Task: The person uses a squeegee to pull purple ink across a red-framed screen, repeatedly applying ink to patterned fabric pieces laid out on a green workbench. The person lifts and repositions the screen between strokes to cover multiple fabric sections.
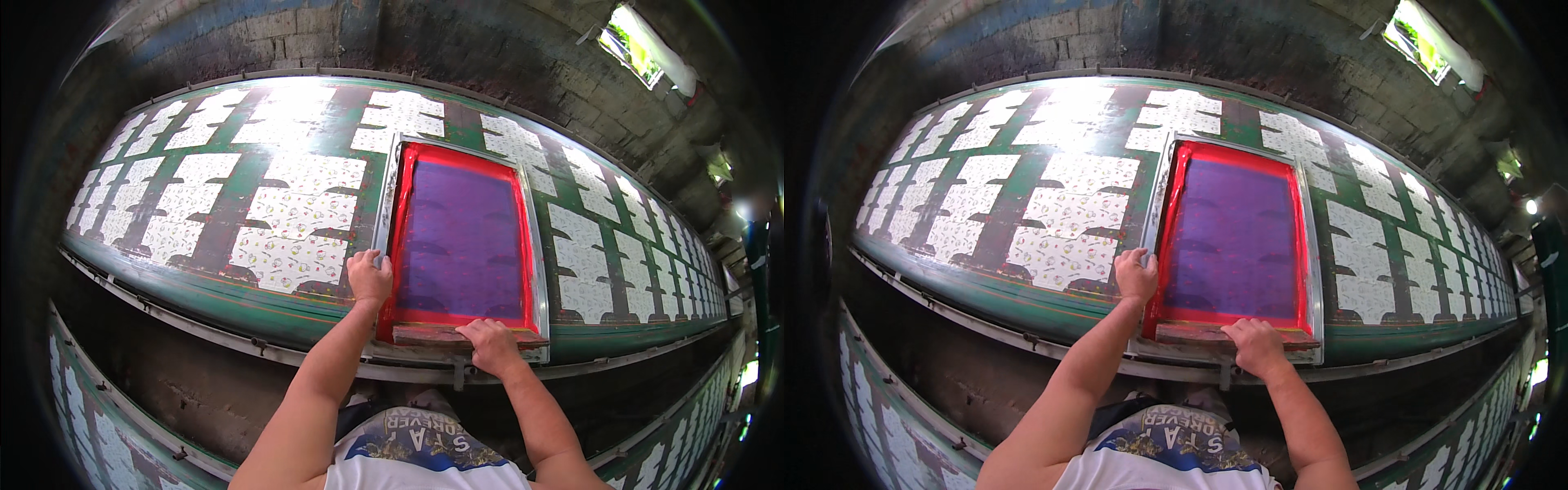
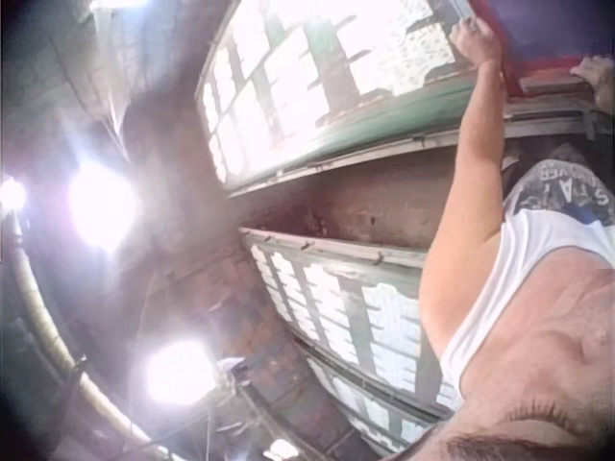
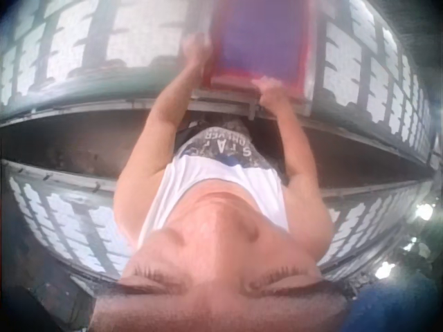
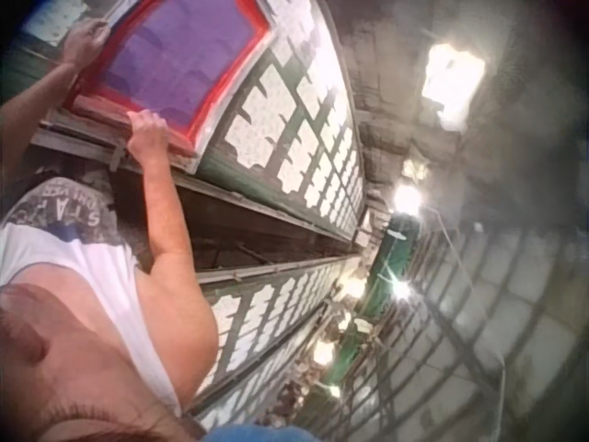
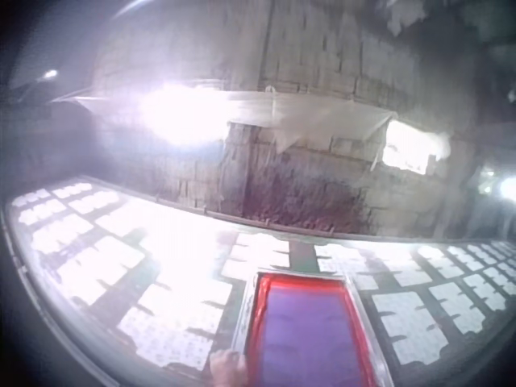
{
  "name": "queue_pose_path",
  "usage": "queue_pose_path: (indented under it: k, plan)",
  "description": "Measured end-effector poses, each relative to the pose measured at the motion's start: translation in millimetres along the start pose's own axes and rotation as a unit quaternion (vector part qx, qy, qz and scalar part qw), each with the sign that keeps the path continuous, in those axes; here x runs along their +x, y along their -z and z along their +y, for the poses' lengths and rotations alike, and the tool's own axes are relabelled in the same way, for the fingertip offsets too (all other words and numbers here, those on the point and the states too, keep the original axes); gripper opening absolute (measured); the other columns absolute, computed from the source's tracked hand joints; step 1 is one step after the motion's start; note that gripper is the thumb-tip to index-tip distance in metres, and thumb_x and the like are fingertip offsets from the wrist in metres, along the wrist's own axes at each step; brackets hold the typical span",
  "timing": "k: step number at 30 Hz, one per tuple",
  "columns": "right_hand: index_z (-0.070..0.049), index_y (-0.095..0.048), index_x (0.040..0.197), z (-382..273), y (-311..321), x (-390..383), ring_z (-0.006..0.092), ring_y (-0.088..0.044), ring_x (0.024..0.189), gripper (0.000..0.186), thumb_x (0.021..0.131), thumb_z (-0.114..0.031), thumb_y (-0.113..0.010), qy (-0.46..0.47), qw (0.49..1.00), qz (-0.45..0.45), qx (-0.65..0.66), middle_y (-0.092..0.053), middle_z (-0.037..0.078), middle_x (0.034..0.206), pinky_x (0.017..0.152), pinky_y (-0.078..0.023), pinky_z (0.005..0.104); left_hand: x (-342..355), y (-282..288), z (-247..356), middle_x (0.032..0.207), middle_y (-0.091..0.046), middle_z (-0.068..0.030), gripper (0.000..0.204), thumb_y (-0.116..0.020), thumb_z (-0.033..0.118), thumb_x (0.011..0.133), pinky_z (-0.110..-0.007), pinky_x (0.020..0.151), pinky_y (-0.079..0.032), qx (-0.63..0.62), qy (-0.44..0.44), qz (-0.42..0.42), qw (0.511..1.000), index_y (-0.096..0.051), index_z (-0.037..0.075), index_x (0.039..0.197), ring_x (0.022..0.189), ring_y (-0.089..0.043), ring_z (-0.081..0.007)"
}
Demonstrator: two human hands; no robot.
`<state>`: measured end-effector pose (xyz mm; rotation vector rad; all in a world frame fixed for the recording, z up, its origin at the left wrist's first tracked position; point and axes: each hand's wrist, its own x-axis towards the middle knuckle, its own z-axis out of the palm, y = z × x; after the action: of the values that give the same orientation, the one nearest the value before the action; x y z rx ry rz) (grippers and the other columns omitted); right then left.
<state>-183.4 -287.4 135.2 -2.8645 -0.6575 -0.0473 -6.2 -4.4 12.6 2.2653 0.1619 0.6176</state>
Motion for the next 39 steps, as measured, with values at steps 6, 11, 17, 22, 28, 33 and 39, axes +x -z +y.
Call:
queue_pose_path:
  k: [6, 11, 17, 22, 28, 33, 39]
  plan:
    - [-0.013, -0.070, 0.145, -3, -4, -36, 0.0353, -0.064, 0.127, 0.068, 0.078, -0.006, -0.079, 0.038, 0.996, -0.078, 0.005, -0.066, 0.012, 0.138, 0.103, -0.055, 0.0516, -3, -2, -2, 0.122, -0.077, -0.0150, 0.043, -0.082, 0.019, 0.085, -0.048, 0.109, -0.053, 0.050, -0.006, -0.032, 0.998, -0.079, 0.002, 0.123, 0.119, -0.066, -0.0391]
    - [-0.013, -0.061, 0.156, 12, -5, -60, 0.0400, -0.059, 0.141, 0.080, 0.078, -0.004, -0.076, 0.081, 0.992, -0.080, 0.060, -0.060, 0.019, 0.154, 0.116, -0.047, 0.0590, -2, -8, -7, 0.124, -0.078, -0.0164, 0.042, -0.082, 0.016, 0.078, -0.049, 0.110, -0.053, 0.070, -0.017, -0.026, 0.997, -0.082, 0.003, 0.117, 0.118, -0.069, -0.0390]
    - [-0.009, -0.071, 0.143, 58, 4, -103, 0.0395, -0.060, 0.143, 0.062, 0.081, 0.000, -0.072, 0.108, 0.965, 0.047, 0.234, -0.064, 0.019, 0.152, 0.121, -0.048, 0.0522, 2, -15, -18, 0.118, -0.078, -0.0151, 0.039, -0.082, 0.015, 0.076, -0.047, 0.110, -0.055, 0.081, -0.014, -0.011, 0.997, -0.084, 0.005, 0.113, 0.119, -0.070, -0.0379]
    - [-0.004, -0.072, 0.140, 138, 7, -136, 0.0434, -0.062, 0.138, 0.056, 0.084, 0.002, -0.072, -0.085, 0.934, 0.220, 0.267, -0.065, 0.022, 0.150, 0.120, -0.050, 0.0520, 5, -17, -21, 0.110, -0.077, -0.0162, 0.039, -0.078, 0.015, 0.079, -0.048, 0.104, -0.057, 0.152, -0.003, -0.022, 0.988, -0.084, 0.008, 0.117, 0.116, -0.070, -0.0389]
    - [-0.001, -0.066, 0.150, 217, -19, -134, 0.0433, -0.057, 0.147, 0.065, 0.087, -0.010, -0.081, -0.309, 0.890, 0.195, 0.274, -0.061, 0.027, 0.156, 0.126, -0.044, 0.0498, 6, -16, -20, 0.109, -0.077, -0.0176, 0.040, -0.078, 0.014, 0.078, -0.048, 0.104, -0.055, 0.144, -0.002, -0.028, 0.989, -0.084, 0.003, 0.116, 0.109, -0.071, -0.0404]
    - [0.001, -0.069, 0.146, 231, -32, -120, 0.0407, -0.064, 0.140, 0.062, 0.088, -0.015, -0.080, -0.352, 0.847, 0.140, 0.374, -0.068, 0.028, 0.148, 0.120, -0.051, 0.0458, 7, -13, -26, 0.108, -0.076, -0.0154, 0.041, -0.079, 0.008, 0.077, -0.047, 0.101, -0.055, 0.107, 0.003, -0.035, 0.994, -0.084, 0.002, 0.117, 0.107, -0.071, -0.0373]
    - [-0.006, -0.074, 0.142, 221, -25, -101, 0.0333, -0.069, 0.127, 0.054, 0.089, -0.015, -0.080, -0.406, 0.838, 0.116, 0.345, -0.071, 0.020, 0.134, 0.112, -0.054, 0.0434, 1, -20, -46, 0.107, -0.072, -0.0110, 0.049, -0.078, -0.002, 0.077, -0.041, 0.100, -0.055, -0.022, 0.031, -0.038, 0.999, -0.080, 0.002, 0.126, 0.107, -0.070, -0.0299]
